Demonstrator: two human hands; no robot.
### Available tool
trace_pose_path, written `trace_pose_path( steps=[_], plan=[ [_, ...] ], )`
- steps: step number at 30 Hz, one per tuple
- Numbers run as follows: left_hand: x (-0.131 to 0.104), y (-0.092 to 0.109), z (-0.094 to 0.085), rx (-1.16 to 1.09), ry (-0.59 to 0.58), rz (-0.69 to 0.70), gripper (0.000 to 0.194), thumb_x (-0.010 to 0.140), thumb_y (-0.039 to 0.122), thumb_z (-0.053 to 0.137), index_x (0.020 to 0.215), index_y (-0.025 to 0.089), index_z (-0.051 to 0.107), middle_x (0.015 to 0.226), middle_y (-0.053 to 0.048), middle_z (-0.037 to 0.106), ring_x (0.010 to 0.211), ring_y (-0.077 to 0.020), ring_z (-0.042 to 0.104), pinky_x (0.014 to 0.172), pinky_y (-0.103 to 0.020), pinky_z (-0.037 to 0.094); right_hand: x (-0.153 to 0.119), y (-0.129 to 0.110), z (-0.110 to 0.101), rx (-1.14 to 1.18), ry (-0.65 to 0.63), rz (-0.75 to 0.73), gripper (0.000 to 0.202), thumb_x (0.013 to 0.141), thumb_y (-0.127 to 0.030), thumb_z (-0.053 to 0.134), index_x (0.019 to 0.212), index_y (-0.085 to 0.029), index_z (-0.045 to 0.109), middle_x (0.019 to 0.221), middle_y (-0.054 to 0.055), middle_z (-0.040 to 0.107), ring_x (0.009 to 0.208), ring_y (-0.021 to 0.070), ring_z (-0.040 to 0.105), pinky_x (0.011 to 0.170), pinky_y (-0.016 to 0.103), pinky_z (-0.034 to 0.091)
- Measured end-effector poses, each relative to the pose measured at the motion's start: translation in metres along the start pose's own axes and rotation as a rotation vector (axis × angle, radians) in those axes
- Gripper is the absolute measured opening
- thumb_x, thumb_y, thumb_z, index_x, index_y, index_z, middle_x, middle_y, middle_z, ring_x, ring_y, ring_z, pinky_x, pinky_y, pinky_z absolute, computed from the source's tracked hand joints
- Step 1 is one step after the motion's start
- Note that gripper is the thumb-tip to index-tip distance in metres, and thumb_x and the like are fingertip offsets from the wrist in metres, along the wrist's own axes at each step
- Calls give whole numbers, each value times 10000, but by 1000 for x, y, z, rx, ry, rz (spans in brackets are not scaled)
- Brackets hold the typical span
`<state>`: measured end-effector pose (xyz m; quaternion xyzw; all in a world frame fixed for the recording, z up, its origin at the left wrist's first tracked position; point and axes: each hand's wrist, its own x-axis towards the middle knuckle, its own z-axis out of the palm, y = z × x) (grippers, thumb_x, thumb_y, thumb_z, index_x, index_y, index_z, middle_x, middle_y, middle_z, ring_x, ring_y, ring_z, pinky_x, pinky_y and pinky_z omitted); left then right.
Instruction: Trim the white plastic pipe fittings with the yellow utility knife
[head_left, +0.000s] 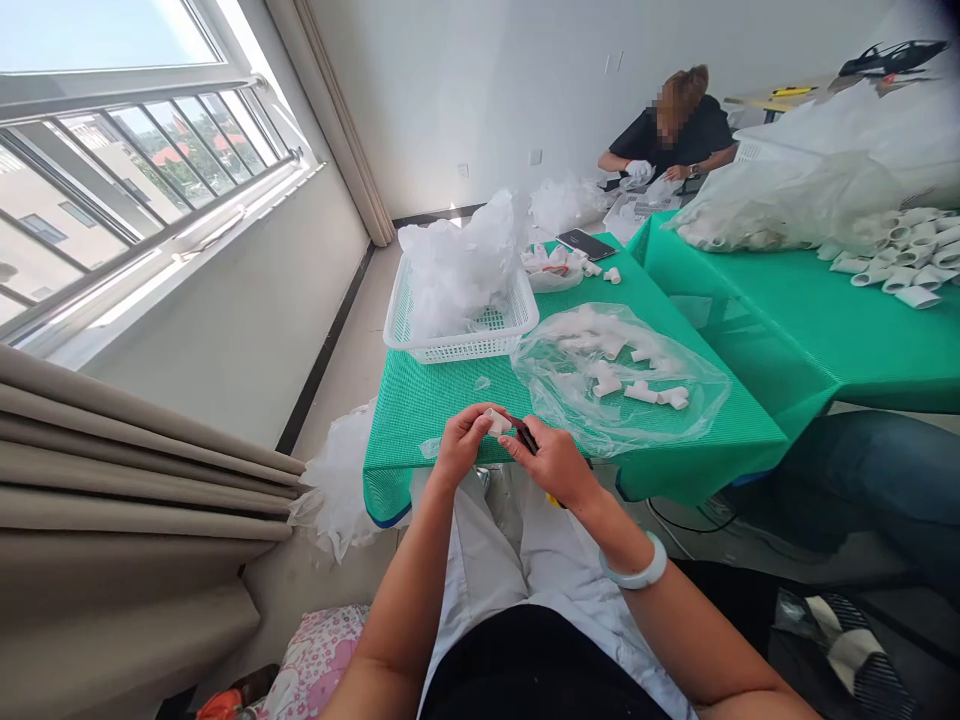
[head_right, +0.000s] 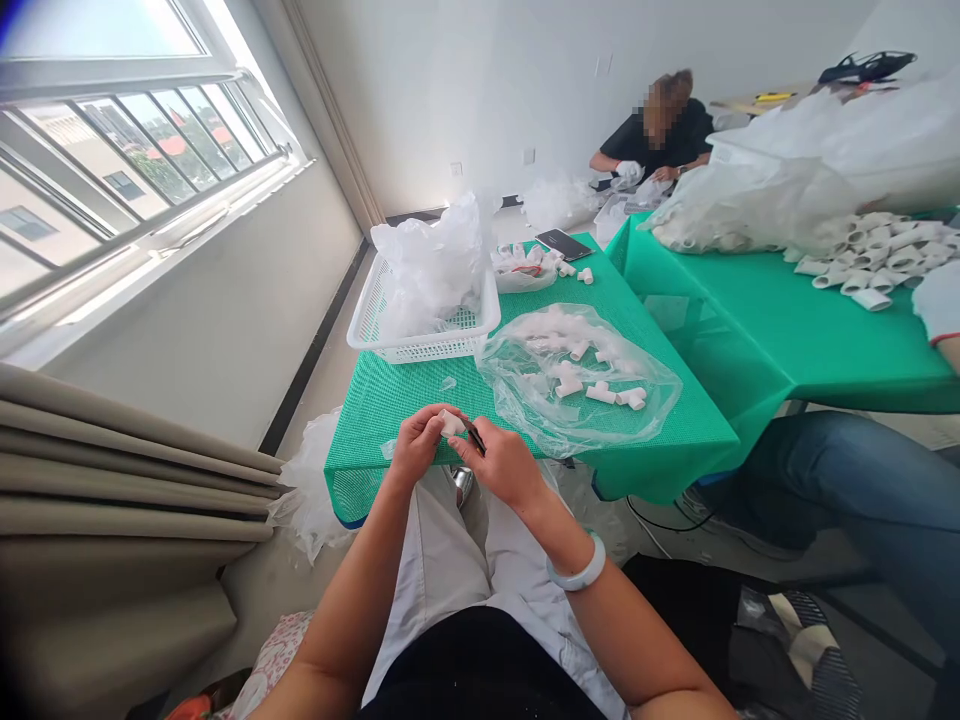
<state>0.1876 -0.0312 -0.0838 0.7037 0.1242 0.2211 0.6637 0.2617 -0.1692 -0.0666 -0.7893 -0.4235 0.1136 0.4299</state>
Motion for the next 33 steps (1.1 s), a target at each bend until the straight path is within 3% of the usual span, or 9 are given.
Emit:
trace_pose_path(
  steps=[4,8,12,15,17,20,25,29,33],
  plan=[
    [3,6,4,63,25,-53,338,743,449,613,871,148,696,722,-37,657,653,-136,552,620,-245,448,5,-1,0,150,-33,80,325,842,-489,439,648,-233,389,482,-42,491,431,123,473,470,243,339],
    [5,11,6,-9,12,-111,432,770,467,585,1043,143,670,613,8,555,533,-82,433,524,-211,376,6,-1,3,532,-41,233,305,821,-469,459,638,-232,404,441,-59,488,360,112,465,434,252,388],
    [2,15,3,-141,-185,-126,502,724,427,672,1154,172,628,861,-38,616,609,-74,476,611,-225,412,4,0,9,888,-32,398,299,765,-481,515,645,-229,408,460,-72,475,327,104,449,359,252,391],
    [-1,13,4,-312,-192,-173,512,666,407,738,1113,178,645,962,-56,625,620,-61,479,605,-214,405,-1,2,11,922,-73,408,317,773,-516,507,681,-224,421,470,-80,463,331,100,449,359,247,398],
    [-2,10,6,-419,-150,-182,461,665,432,735,1024,150,671,880,-54,641,588,-53,463,576,-203,390,-4,4,9,806,-121,332,333,802,-543,474,725,-220,448,487,-77,478,353,102,467,391,244,401],
    [-3,7,8,-483,-125,-197,392,713,460,686,908,119,684,836,-70,656,583,-62,478,551,-199,379,-6,10,-3,424,-156,173,366,848,-561,414,737,-217,469,492,-55,506,419,116,504,469,245,388],
    [-2,7,8,-436,-160,-246,417,755,486,628,910,105,692,813,-77,652,643,-101,520,558,-211,387,-1,16,-20,-156,-173,-44,441,896,-576,322,763,-207,524,617,26,614,556,167,572,495,258,308],
    [-2,5,8,-354,-175,-263,472,750,529,610,916,96,693,705,-46,603,603,-96,484,583,-225,391,4,13,-20,-371,-221,-81,452,917,-548,313,862,-185,577,726,68,675,621,193,620,507,266,292],
    [-2,2,8,-288,-182,-240,499,763,553,577,928,95,690,721,-50,596,606,-99,477,595,-236,391,4,11,-17,-431,-228,-89,461,930,-526,299,893,-183,605,766,75,695,659,198,639,516,268,287]
  ],
)
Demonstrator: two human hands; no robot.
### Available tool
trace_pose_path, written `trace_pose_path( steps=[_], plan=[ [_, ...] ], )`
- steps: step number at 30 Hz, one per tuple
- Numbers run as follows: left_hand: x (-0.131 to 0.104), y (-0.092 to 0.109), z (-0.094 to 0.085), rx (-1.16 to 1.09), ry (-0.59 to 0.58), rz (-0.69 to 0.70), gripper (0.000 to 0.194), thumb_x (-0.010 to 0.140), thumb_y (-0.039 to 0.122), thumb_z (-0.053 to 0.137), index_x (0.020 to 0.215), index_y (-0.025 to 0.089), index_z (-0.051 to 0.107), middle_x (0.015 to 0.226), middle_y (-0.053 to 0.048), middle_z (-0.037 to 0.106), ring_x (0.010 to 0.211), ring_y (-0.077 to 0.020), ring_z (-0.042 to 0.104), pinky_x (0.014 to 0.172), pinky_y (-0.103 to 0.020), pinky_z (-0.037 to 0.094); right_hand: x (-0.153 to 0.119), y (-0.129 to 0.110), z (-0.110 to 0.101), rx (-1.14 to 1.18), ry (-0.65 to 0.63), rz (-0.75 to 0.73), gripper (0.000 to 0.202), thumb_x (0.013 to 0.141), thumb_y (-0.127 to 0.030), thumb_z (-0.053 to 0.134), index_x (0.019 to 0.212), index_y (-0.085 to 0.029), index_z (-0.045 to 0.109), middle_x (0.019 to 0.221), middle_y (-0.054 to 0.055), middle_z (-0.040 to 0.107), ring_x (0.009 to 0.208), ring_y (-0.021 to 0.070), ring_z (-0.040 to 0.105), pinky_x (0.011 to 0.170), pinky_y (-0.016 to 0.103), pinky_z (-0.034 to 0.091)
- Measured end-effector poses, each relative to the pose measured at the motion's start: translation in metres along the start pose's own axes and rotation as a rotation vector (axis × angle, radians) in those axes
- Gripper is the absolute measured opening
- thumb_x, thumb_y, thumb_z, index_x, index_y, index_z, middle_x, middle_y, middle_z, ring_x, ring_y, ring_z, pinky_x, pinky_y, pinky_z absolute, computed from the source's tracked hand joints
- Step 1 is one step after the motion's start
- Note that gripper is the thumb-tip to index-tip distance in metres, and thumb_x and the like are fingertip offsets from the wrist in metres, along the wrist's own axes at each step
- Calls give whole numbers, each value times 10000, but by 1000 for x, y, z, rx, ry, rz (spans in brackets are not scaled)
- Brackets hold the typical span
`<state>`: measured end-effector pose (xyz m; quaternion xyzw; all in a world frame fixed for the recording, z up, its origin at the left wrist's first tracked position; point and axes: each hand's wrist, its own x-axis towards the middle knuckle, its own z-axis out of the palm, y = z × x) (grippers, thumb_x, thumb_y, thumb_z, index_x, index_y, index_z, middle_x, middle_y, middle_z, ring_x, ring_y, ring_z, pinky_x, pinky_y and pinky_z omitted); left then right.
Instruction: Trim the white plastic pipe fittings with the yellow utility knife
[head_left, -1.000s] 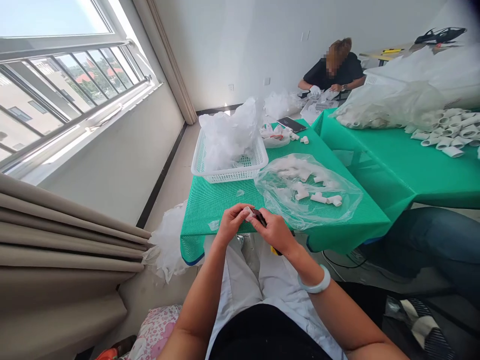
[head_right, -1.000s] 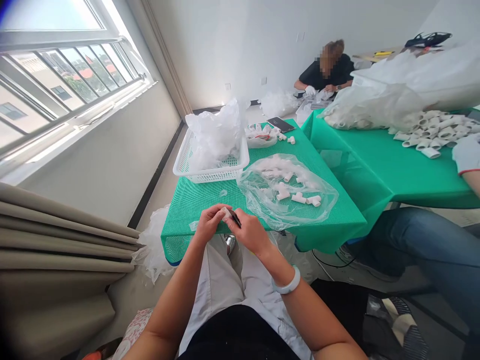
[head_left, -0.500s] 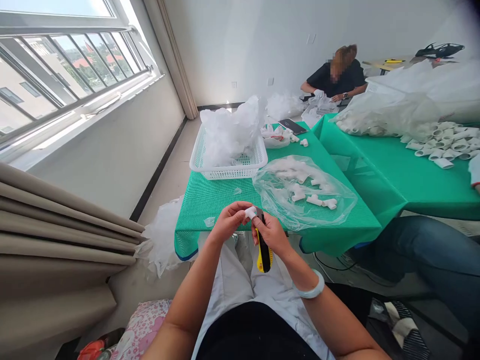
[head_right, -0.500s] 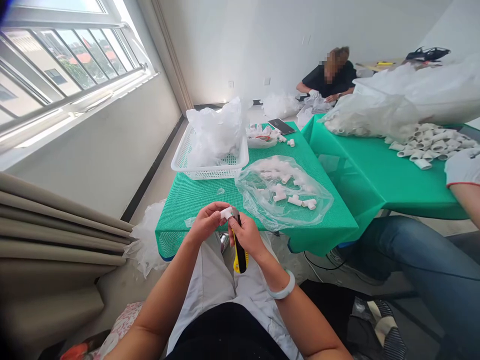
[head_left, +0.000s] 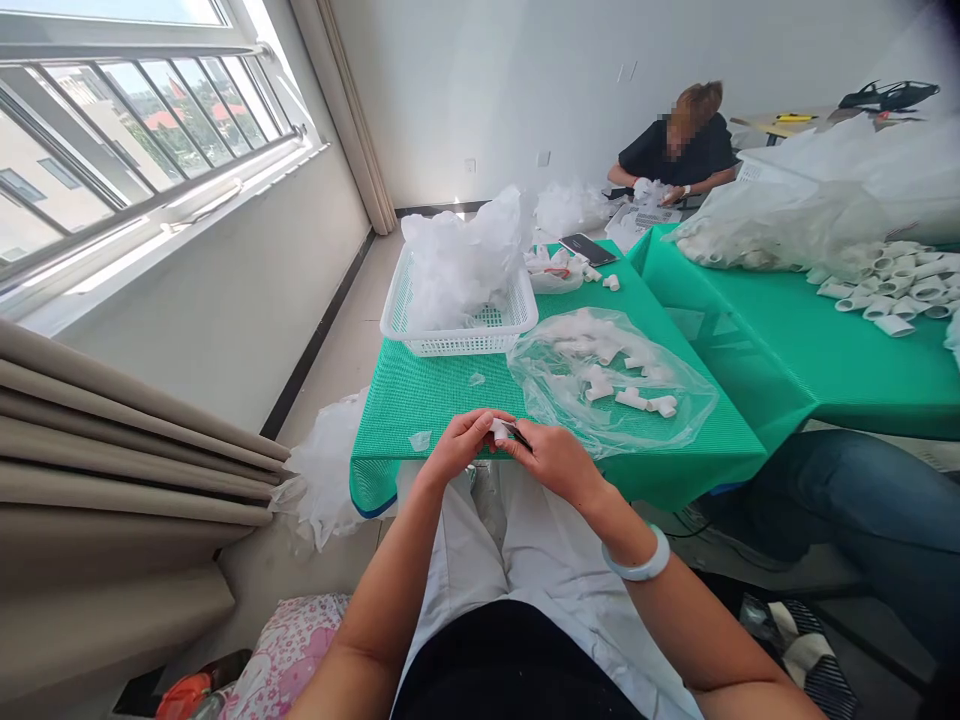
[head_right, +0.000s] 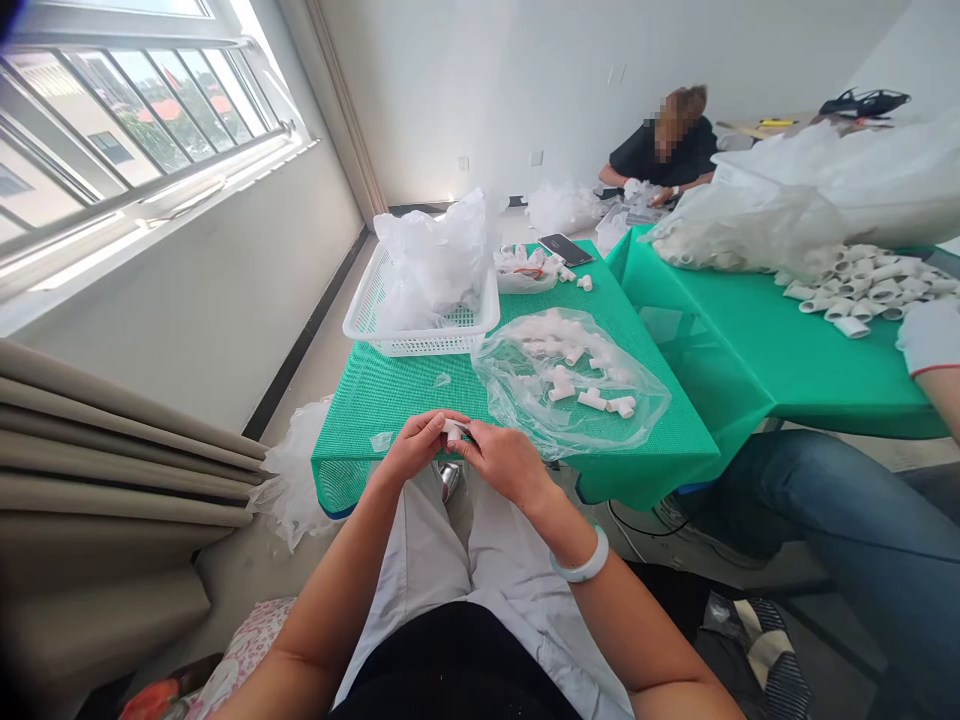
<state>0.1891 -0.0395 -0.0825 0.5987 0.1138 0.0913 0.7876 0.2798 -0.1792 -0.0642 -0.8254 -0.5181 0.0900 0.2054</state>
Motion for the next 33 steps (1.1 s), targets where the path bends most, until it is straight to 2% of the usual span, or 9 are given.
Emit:
trace_pose_path(
  steps=[6,11,17,22,29,33],
  plan=[
    [0,-2,-2,51,-17,3,512,784,570,538,921,99,685,712,-44,578,607,-103,477,591,-239,387,-1,2,-2,-24,-20,-69,516,943,-519,250,804,-192,624,709,55,685,620,172,623,513,265,278],
    [0,-1,-2,30,-16,1,498,787,559,541,904,97,684,695,-40,575,610,-104,482,588,-234,386,0,2,-3,-66,1,-60,510,921,-558,294,866,-182,634,712,66,688,613,172,619,516,261,282],
    [0,1,1,8,4,-8,528,751,586,567,888,91,693,679,-29,567,585,-90,475,569,-223,383,-1,1,0,-67,-15,-114,532,950,-510,233,863,-193,651,772,64,707,641,162,629,523,262,276],
    [0,2,1,7,16,-12,498,760,566,569,873,98,695,678,-33,578,596,-95,480,578,-226,390,2,3,-3,-99,8,-80,504,921,-545,309,854,-171,641,710,79,693,606,182,621,509,275,263],
    [0,1,0,-9,18,-8,504,767,566,558,878,93,694,671,-30,572,591,-97,481,578,-233,391,-1,-2,-3,-98,-10,-192,446,951,-417,286,811,-181,638,730,71,690,553,149,585,496,279,220],
    [-1,1,0,-26,15,-15,481,773,551,562,877,99,692,682,-28,576,594,-94,487,579,-229,392,-1,0,-6,-104,12,-171,458,945,-453,299,803,-173,632,681,64,669,559,151,579,499,274,224]
  ],
)
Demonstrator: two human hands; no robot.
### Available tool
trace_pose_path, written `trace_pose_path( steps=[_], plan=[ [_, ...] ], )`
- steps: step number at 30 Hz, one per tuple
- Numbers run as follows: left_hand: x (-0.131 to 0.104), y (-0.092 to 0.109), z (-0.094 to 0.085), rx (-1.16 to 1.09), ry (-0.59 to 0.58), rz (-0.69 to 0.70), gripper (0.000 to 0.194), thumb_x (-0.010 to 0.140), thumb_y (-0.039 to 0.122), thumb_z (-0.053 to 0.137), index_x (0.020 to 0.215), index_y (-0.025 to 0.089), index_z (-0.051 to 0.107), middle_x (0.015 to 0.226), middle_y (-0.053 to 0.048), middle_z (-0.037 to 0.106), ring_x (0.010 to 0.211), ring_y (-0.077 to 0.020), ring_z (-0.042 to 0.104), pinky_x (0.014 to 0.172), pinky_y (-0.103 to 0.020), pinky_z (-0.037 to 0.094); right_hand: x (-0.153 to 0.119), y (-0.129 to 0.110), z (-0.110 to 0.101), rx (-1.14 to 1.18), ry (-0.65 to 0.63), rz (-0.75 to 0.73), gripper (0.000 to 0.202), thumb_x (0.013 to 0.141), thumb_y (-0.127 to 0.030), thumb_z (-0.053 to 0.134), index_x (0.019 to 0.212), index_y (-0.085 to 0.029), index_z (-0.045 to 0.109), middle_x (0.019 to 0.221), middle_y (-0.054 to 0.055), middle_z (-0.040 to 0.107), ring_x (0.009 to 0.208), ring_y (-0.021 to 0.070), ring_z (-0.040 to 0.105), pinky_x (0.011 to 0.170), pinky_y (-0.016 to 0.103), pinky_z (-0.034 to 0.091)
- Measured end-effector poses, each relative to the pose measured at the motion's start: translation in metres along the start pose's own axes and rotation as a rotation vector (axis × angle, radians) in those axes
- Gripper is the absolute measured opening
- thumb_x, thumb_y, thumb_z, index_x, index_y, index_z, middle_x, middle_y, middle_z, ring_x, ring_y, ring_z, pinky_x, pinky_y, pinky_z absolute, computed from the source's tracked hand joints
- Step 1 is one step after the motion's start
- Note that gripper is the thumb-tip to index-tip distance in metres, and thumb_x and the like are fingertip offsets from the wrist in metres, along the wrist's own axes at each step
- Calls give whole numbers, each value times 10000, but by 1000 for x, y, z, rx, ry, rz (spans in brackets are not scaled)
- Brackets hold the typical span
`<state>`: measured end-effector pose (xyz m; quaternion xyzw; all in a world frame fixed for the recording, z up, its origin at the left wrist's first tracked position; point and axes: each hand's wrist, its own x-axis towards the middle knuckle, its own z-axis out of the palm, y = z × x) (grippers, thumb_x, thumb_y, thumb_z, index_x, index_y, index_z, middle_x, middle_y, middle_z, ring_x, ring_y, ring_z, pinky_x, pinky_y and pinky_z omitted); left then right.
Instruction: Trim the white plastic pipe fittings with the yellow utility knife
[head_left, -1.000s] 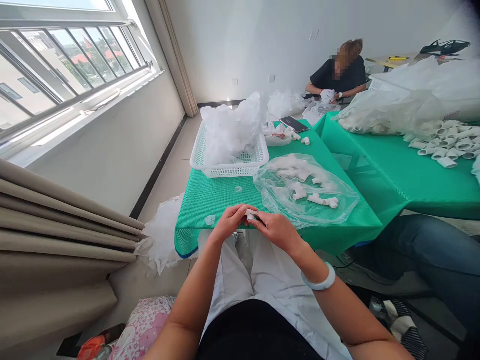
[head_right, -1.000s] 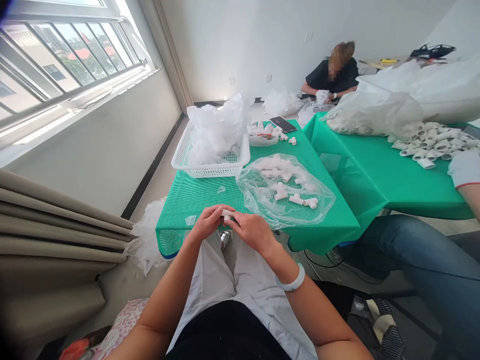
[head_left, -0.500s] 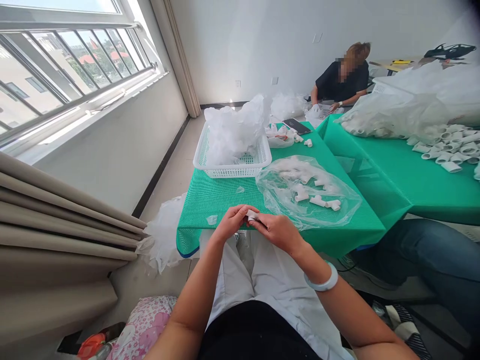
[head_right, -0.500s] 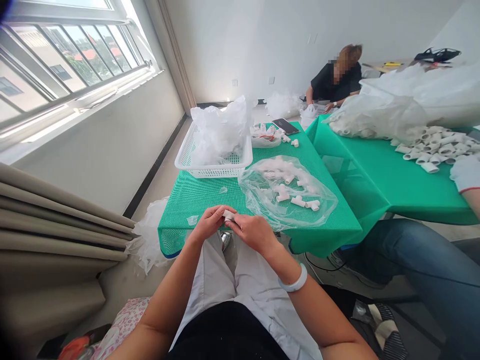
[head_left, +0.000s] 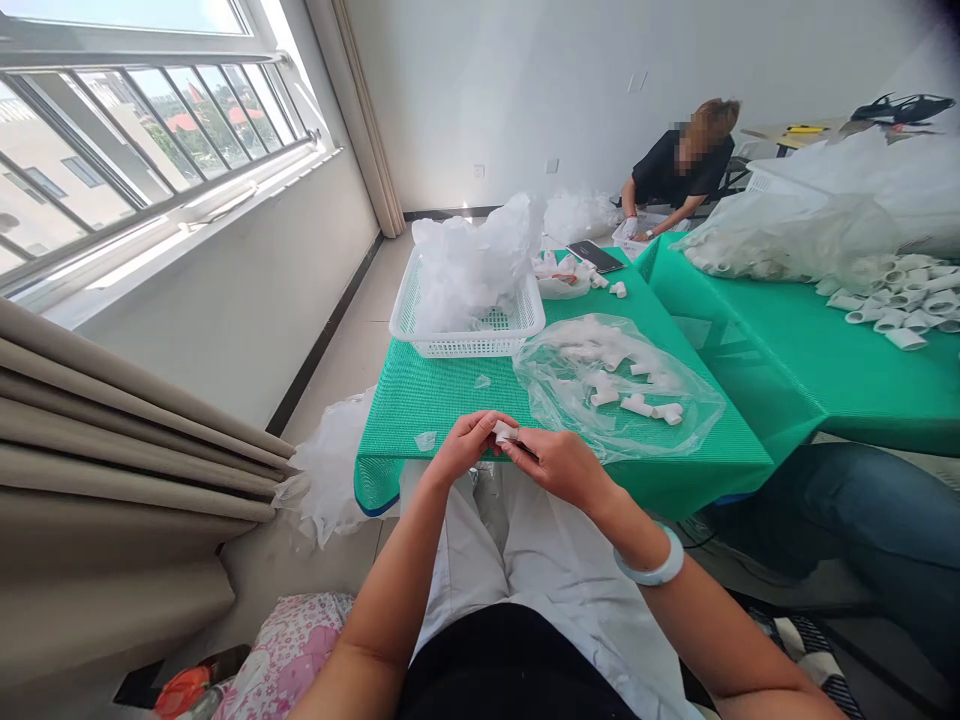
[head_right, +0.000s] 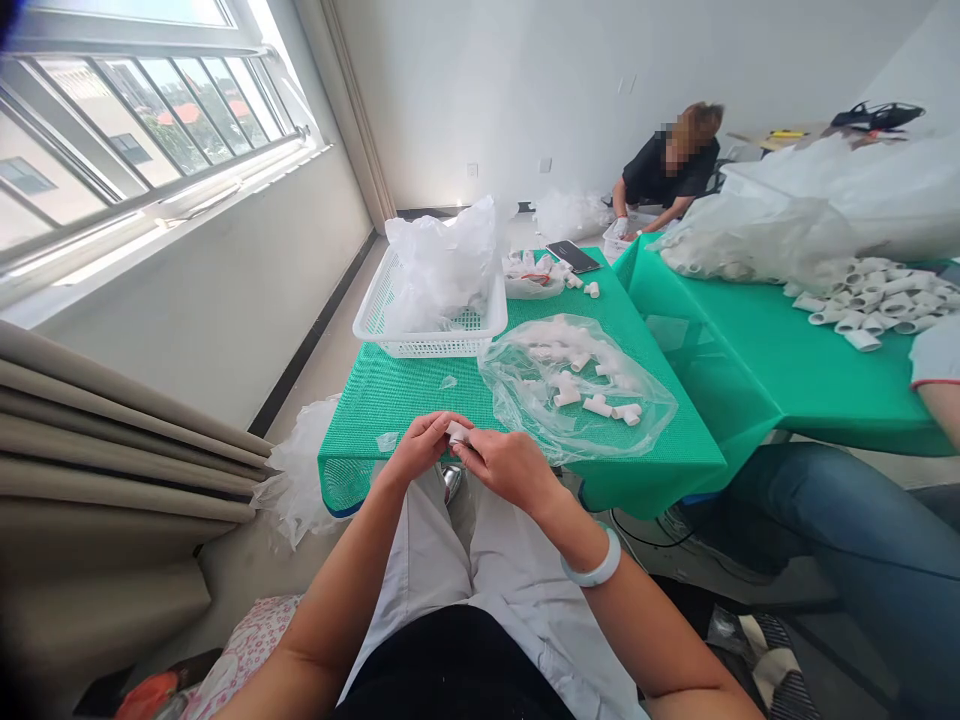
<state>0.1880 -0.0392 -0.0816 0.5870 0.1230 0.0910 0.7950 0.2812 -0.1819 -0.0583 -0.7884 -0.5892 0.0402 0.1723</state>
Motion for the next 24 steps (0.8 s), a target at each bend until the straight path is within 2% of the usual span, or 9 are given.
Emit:
trace_pose_path(
  steps=[3,8,10,13,15,17,21,24],
  plan=[
    [0,0,0,-8,1,-17,466,770,538,575,876,99,690,681,-25,578,592,-88,484,574,-222,388,2,2,0,-22,-7,36,452,921,-511,348,835,-162,623,692,72,671,593,168,595,503,271,230],
    [1,0,2,-89,28,8,435,766,510,595,868,96,686,761,-55,633,624,-101,529,577,-222,415,2,-3,3,58,-47,-22,421,946,-434,299,763,-181,581,706,66,664,567,157,581,494,274,236],
    [0,2,3,-140,65,23,411,757,481,618,920,109,682,884,-83,662,680,-119,566,605,-232,442,1,-4,0,194,-27,-4,404,936,-448,301,728,-197,540,644,41,627,544,153,563,487,266,266],
    [-2,10,3,-184,91,64,408,705,390,698,1033,151,662,1049,-102,661,782,-152,610,664,-249,465,1,0,-8,502,57,181,323,932,-438,274,815,-219,480,558,-27,539,483,139,527,478,250,341],
    [-2,15,2,-165,85,96,421,671,325,735,1054,166,658,1081,-103,662,859,-177,622,720,-264,468,4,4,-11,672,99,283,259,930,-411,261,886,-227,438,549,-56,506,433,130,504,469,250,383],
    [0,16,0,-121,85,116,392,661,286,747,1025,161,670,1047,-102,681,901,-188,623,776,-284,467,7,7,-10,757,108,295,226,923,-395,269,889,-233,423,589,-52,530,416,122,504,468,255,413],
    [6,10,-5,-64,107,144,326,651,275,760,944,153,687,962,-84,707,873,-187,641,803,-310,478,12,5,-1,750,107,240,228,922,-376,282,863,-237,452,703,0,607,501,131,569,519,266,455],
    [9,5,-6,-34,91,128,351,651,291,761,965,155,682,936,-76,709,847,-185,645,757,-299,493,14,0,5,665,119,248,239,927,-365,263,846,-233,445,665,-2,599,504,138,562,520,262,434]
  ],
)
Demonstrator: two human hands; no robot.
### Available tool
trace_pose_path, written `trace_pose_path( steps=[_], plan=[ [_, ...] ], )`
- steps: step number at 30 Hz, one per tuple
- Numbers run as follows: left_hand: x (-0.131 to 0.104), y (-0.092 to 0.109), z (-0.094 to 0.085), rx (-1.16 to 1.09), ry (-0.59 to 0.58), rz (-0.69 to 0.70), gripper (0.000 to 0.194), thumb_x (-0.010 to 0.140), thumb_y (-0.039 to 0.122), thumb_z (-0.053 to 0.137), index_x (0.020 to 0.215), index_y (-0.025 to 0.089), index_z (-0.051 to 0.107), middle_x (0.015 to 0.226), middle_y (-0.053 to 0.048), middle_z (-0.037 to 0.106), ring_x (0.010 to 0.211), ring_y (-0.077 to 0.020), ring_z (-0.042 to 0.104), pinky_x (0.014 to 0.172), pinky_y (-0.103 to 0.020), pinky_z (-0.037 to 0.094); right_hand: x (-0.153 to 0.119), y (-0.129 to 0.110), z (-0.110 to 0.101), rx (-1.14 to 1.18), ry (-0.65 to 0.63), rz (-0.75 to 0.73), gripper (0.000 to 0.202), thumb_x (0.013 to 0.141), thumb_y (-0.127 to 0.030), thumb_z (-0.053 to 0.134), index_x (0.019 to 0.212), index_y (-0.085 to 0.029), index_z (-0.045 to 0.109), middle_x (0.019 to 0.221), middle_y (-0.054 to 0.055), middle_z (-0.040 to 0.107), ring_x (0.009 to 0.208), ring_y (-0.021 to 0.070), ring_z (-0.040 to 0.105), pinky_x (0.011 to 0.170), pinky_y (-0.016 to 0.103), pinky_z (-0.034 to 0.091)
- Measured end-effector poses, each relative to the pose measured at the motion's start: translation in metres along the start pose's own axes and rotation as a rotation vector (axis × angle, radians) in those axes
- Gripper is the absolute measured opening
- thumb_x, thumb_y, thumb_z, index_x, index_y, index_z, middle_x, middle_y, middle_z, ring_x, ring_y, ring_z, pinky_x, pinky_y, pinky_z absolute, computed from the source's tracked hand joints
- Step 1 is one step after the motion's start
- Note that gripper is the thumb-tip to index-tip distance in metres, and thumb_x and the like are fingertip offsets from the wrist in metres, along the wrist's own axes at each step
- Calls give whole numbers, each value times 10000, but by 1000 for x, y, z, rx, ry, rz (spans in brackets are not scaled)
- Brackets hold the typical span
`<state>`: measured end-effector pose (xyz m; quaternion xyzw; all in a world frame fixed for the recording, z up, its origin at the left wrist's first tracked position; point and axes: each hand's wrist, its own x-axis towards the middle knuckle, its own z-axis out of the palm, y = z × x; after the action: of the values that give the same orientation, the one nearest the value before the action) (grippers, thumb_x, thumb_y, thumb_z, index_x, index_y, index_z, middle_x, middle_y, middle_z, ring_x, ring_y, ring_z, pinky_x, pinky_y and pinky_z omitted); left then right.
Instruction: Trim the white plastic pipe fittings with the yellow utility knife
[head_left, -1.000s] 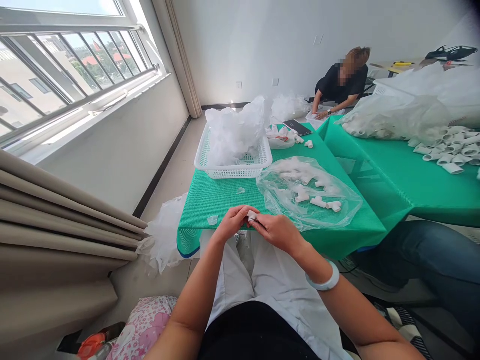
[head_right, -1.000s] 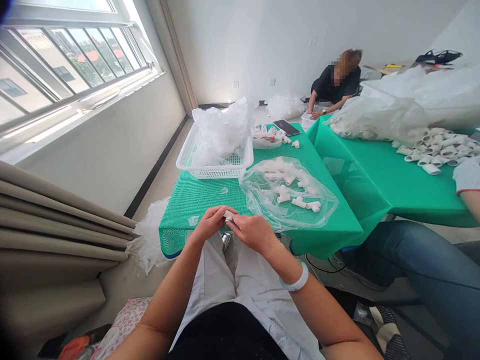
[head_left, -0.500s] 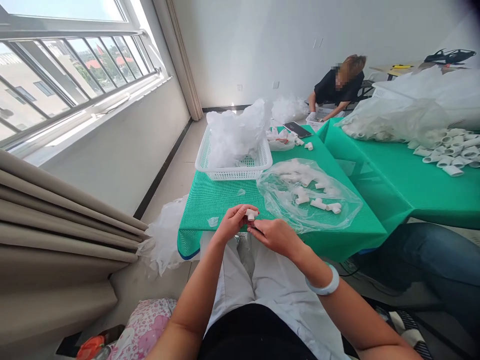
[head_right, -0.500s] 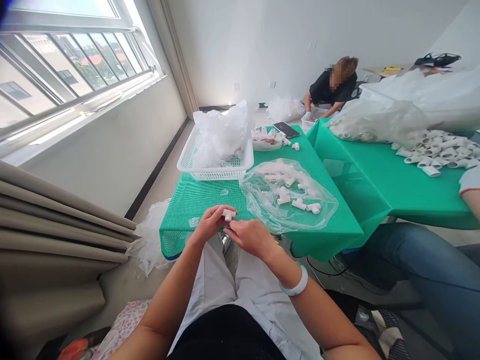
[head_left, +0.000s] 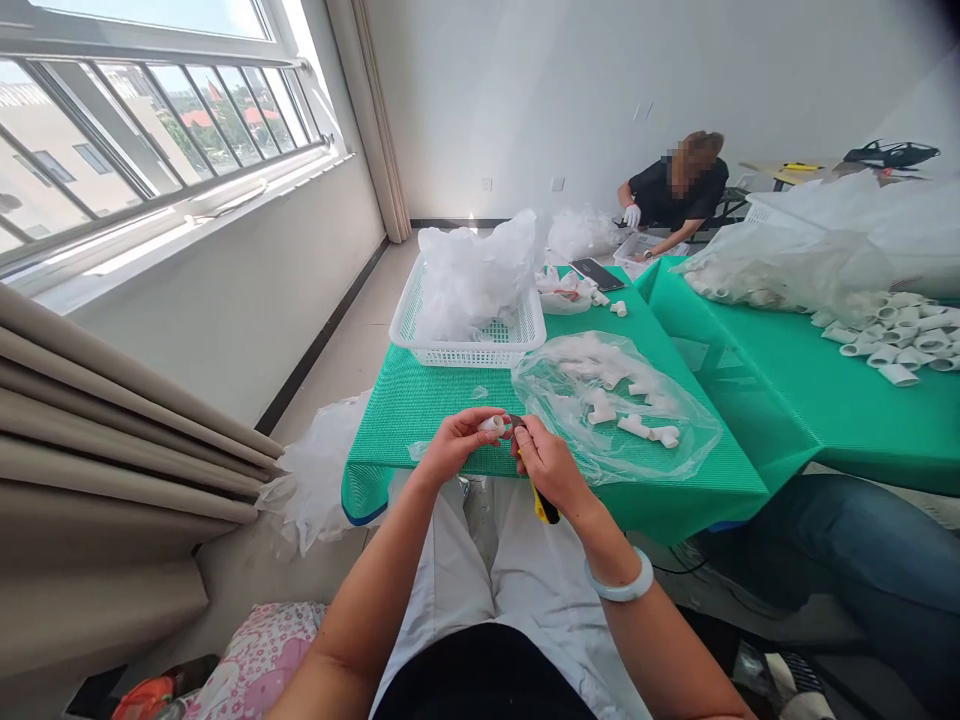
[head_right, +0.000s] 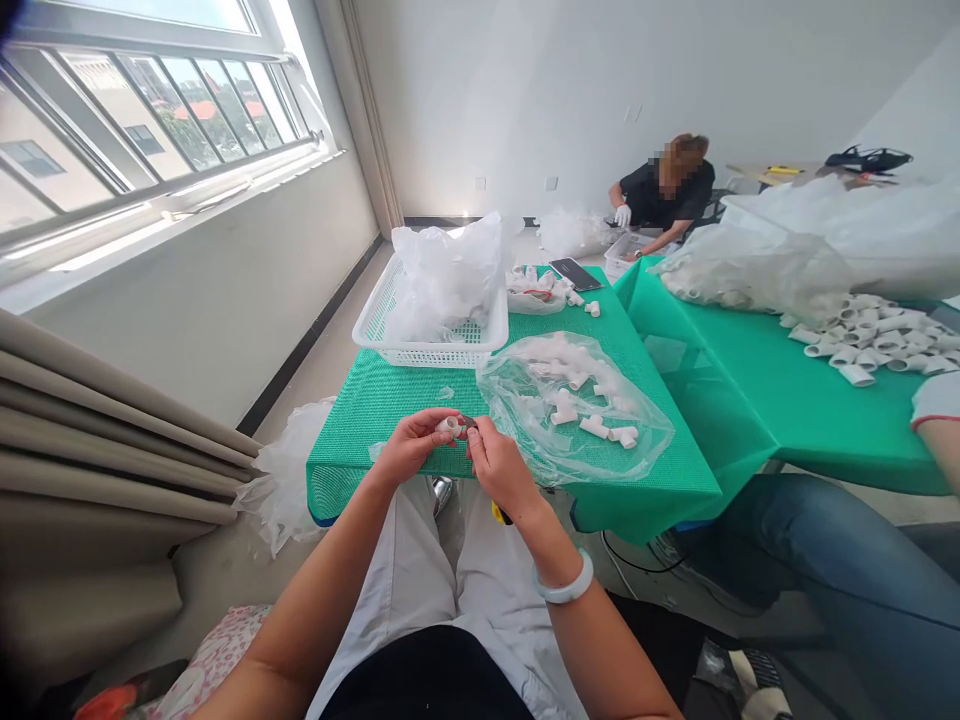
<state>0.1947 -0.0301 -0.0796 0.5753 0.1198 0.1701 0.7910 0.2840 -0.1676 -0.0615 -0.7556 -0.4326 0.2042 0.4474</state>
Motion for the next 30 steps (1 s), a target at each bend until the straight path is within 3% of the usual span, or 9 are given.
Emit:
trace_pose_path(
  steps=[5,11,15,23,30],
  plan=[
    [-2,0,3,85,0,21,335,666,336,748,933,143,688,931,-74,705,904,-192,628,840,-320,480,0,1,8,-141,28,15,292,911,-466,320,766,-232,419,562,-8,565,499,166,548,498,256,360],
    [-3,-3,5,248,67,75,349,666,405,729,915,161,714,874,-59,677,683,-120,572,618,-241,492,0,6,13,-294,109,10,387,913,-535,287,774,-223,468,571,9,583,529,182,570,479,248,286],
    [-3,-6,6,244,90,96,334,668,387,728,927,176,717,858,-47,673,659,-112,565,605,-237,493,0,4,17,-386,138,20,444,935,-524,213,786,-211,491,605,41,616,523,185,568,478,260,251],
    [-5,-7,7,195,105,80,346,669,368,731,949,165,709,872,-49,701,733,-141,609,666,-266,516,-3,3,24,-436,179,-1,483,949,-497,162,787,-198,504,651,68,642,541,189,586,492,269,240],
    [-9,-1,6,204,27,92,360,726,358,692,1028,162,693,1000,-79,705,932,-214,638,803,-317,525,-3,3,23,-390,220,23,505,931,-548,175,769,-199,502,622,60,610,537,188,571,493,263,281]
  ],
)
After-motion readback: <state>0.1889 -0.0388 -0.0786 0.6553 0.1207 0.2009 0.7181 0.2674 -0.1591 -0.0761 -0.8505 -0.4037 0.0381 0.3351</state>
